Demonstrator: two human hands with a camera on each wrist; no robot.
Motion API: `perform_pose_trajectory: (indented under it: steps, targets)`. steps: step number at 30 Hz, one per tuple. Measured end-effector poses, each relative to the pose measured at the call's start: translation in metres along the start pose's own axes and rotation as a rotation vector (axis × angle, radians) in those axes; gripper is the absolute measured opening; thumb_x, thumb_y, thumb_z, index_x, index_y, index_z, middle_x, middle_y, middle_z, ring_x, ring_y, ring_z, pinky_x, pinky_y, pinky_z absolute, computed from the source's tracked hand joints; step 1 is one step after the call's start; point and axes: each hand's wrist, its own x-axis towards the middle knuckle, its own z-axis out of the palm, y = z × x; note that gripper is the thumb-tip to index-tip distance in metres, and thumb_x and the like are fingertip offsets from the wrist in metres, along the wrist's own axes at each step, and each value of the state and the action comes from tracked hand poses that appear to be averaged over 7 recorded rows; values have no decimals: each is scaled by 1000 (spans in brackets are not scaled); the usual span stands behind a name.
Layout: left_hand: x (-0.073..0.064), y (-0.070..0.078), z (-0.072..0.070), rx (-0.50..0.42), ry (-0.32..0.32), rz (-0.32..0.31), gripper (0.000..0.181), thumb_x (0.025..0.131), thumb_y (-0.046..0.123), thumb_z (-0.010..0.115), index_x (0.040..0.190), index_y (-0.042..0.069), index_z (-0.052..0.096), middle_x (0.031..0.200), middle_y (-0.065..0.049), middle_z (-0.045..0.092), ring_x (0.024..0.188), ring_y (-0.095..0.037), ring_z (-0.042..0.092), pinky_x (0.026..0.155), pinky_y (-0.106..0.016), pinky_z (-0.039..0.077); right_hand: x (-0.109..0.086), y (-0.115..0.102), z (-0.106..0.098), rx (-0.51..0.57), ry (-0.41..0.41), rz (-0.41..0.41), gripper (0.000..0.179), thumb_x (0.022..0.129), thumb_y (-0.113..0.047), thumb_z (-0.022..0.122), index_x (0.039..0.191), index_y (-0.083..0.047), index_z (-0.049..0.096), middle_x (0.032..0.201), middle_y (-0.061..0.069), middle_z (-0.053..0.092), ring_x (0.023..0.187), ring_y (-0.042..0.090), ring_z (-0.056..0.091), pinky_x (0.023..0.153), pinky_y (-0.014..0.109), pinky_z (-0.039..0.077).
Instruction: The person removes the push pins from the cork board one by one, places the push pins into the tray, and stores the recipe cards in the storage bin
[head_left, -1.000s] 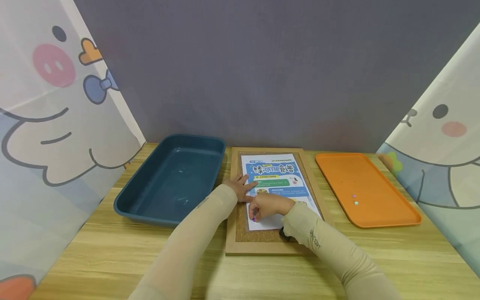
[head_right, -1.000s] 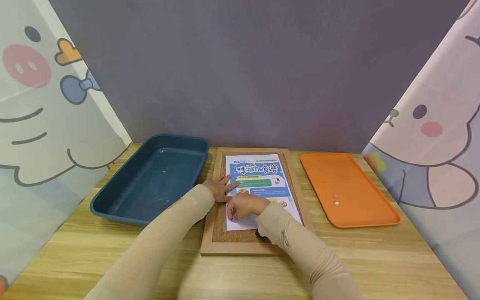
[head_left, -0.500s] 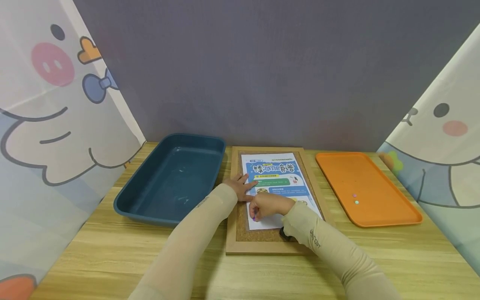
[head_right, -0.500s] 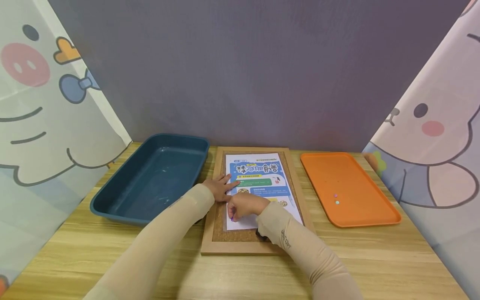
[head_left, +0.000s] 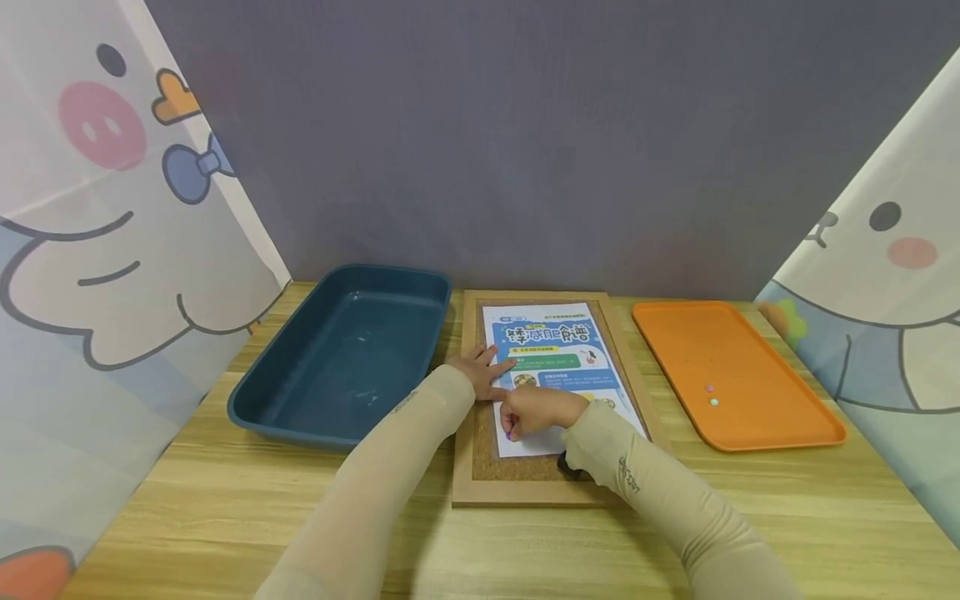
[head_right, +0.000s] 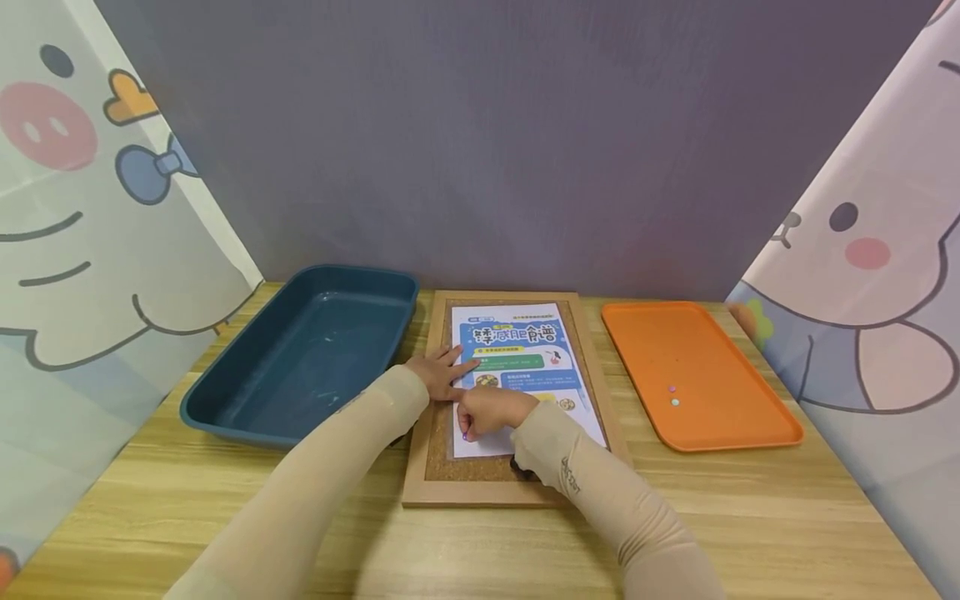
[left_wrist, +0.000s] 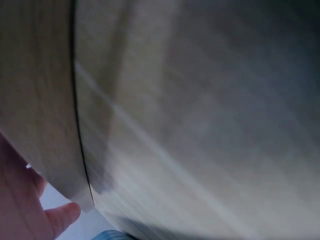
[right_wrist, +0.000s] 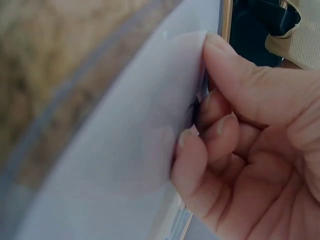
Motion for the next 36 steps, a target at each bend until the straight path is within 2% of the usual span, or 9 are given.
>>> perform_pose_trajectory:
  steps: [9,13,20,36]
  targets:
    - [9,-2,4,17,-22,-14,69,94,64,35,154,41,9,161,2,3,146,-18,6,111,-44,27,0,-2,-1,-19,-25,22,13,84,1,71,74,-6,66,68,-5,59,60,3,46,63,18,43]
    - [7,-1,2,20,-27,-13,69,94,65,34,154,41,9,161,2,3,146,-19,6,111,-44,27,0,-2,-1,-11,-27,23,13,84,1,70,75,-6,66,69,-4,58,61,4,45,63,19,43]
    - [-2,0,-1,5,4,-1,67,95,63,35,154,38,14,161,0,8,146,-20,10,110,-43,28,-2,-2,0,14,-30,33,13,86,1,68,76,-6,65,68,-5,56,59,4,44,61,18,42]
    - [-1,0,1,8,15,-7,67,95,64,35,154,39,14,161,1,8,146,-19,11,110,-44,29,-2,1,2,34,-29,2,15,86,2,67,74,-7,64,66,-7,55,58,2,42,60,17,39]
